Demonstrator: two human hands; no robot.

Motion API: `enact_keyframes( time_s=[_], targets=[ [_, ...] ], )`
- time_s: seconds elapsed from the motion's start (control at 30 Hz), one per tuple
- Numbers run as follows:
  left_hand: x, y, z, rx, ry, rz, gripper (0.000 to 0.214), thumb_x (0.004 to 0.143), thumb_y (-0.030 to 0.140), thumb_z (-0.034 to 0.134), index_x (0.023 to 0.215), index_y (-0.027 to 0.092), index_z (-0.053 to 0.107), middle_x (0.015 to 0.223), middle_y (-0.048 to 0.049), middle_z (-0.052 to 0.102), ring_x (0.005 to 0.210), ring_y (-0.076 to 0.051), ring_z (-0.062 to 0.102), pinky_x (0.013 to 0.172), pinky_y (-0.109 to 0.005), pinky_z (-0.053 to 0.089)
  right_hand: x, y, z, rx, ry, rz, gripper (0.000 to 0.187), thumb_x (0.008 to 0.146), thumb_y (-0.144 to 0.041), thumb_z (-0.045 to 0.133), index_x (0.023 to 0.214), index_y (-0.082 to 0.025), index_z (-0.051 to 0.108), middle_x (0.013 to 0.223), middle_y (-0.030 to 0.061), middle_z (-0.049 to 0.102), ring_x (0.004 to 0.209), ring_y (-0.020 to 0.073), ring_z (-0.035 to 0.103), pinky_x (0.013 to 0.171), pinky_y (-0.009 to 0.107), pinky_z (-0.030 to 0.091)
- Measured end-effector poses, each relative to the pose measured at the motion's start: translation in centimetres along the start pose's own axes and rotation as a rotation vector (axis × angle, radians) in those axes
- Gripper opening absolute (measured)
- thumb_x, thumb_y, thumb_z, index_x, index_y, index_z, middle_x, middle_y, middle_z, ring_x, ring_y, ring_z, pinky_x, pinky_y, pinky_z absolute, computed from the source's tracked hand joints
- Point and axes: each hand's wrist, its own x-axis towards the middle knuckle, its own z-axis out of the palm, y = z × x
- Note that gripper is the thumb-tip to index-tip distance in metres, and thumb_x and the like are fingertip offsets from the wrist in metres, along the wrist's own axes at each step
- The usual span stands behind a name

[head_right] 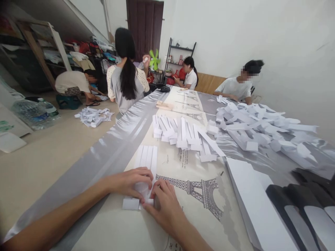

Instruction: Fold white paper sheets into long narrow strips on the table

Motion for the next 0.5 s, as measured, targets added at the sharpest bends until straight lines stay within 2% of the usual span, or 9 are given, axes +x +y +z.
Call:
enact_keyframes(
  time_s=[0.13,0.23,0.33,0.4,0.5],
  targets=[
    [0.0,-0.21,0.18,-0.024,-0.001,-0.024,0.032,0.082,0.044,0.08,0.102,0.024,0.066,0.112,-0.0044,0.063,0.107,-0.023,0.057,0.093,-0.032,0.044,-0.28,0.28,-0.76,0.045,-0.014,-0.028,0.017,0.09,-0.008,0.058,0.083,-0.023,0.054,0.109,0.0044,0.058,0.107,0.0218,0.056,0.095,0.039,0.049],
    [-0.01,-0.26,0.29,-0.039,-0.001,-0.035,0.034,0.081,0.045,0.081,0.102,0.024,0.065,0.112,-0.0041,0.062,0.108,-0.024,0.056,0.094,-0.032,0.043,-0.54,0.33,-0.54,-0.048,0.027,-0.063,0.019,0.087,-0.004,0.057,0.083,-0.022,0.052,0.107,0.0058,0.058,0.103,0.0231,0.057,0.09,0.041,0.051],
    [0.03,-0.21,0.33,-0.044,0.002,-0.034,0.036,0.079,0.047,0.082,0.101,0.024,0.065,0.112,-0.0043,0.062,0.108,-0.023,0.056,0.095,-0.032,0.043,-0.68,0.06,-0.24,-0.177,0.073,-0.125,0.019,0.086,-0.003,0.053,0.087,-0.022,0.05,0.1,0.0065,0.058,0.092,0.0224,0.058,0.079,0.037,0.053],
    [0.07,-0.19,0.33,-0.045,0.004,-0.035,0.038,0.078,0.048,0.082,0.101,0.024,0.065,0.111,-0.0045,0.062,0.108,-0.024,0.056,0.094,-0.031,0.043,-0.71,-0.15,-0.24,-0.276,0.105,-0.241,0.019,0.087,-0.003,0.051,0.091,-0.021,0.052,0.097,0.007,0.059,0.086,0.0214,0.058,0.072,0.034,0.051],
    [0.12,-0.29,0.38,-0.032,0.012,-0.029,0.04,0.076,0.05,0.083,0.1,0.024,0.065,0.11,-0.0047,0.062,0.109,-0.024,0.057,0.094,-0.031,0.043,-0.74,-0.1,-0.19,-0.453,0.108,-0.525,0.02,0.088,-0.003,0.049,0.09,-0.02,0.058,0.087,0.0045,0.062,0.074,0.0186,0.058,0.064,0.03,0.047]
  ],
)
